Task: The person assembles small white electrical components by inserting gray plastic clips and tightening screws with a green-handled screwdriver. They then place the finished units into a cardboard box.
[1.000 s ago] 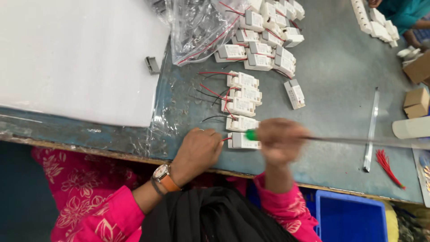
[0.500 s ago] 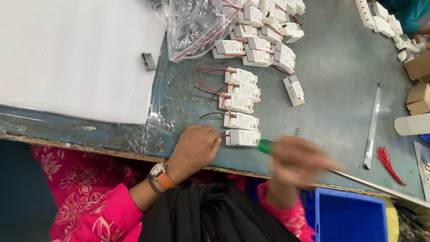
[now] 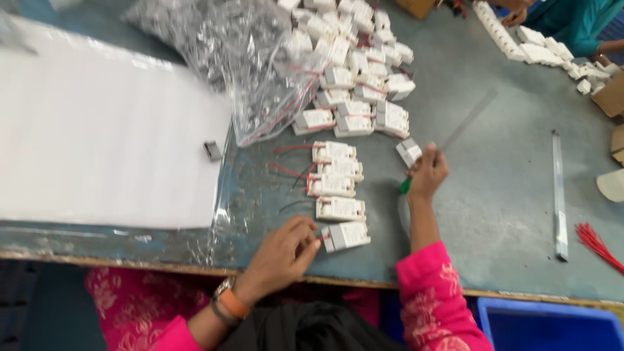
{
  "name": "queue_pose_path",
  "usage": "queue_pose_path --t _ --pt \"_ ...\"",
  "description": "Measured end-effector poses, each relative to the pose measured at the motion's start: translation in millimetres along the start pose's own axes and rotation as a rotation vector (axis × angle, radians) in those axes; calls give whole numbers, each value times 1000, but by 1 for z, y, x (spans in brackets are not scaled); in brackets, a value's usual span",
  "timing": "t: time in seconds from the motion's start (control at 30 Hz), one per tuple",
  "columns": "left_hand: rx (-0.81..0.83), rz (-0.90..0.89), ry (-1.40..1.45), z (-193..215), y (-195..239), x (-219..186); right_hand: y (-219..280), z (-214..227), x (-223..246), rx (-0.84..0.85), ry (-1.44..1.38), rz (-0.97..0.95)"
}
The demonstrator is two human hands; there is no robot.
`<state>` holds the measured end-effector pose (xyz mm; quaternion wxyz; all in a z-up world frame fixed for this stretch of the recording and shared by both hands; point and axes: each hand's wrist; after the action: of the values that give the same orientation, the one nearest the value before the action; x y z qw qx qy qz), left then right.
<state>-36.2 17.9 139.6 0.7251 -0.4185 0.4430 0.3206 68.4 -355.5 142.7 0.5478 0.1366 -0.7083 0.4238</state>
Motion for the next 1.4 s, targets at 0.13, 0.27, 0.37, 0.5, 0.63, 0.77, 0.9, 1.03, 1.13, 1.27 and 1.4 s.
queue_pose_path --t 0.13,0.27,0.37,0.5,0.63,0.77,0.9,1.03,1.13,1.27,1.4 --pt "133 84 551 -28 -19 -2 -7 14 -21 -54 -183 -110" --pt "199 115 727 -66 -104 -6 -20 28 -28 -21 -126 -111" --pt "62 -83 306 -75 -182 -10 -23 23 -32 -31 -78 -94" --pt "-377 -562 -226 -22 -198 8 -22 33 -20 -5 -57 -126" --pt "-771 -99 -733 74 -136 35 -13 26 -11 63 284 7" --pt "-597 234 -974 119 -97 60 -6 21 -2 235 872 446" --pt "-621 123 -919 119 -86 61 1 12 0 254 986 524" --pt "-578 -172 -430 81 -76 25 19 -9 13 209 351 373" --pt "-357 -534 -445 29 -72 -2 53 -34 14 673 -410 -159" --pt "-285 -719 -380 -10 -88 -23 76 -46 15 1000 -687 -436" --pt "-304 -758 -395 -22 -99 -22 72 -41 11 1007 -694 -505"
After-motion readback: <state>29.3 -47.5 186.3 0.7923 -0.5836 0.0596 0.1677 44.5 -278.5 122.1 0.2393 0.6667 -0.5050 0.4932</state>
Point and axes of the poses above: each hand's wrist, its own y-axis away from the middle knuckle, its own z-axis out of the back of the hand, x = y × z, and after that the axes turned 3 degrees about z, right-handed
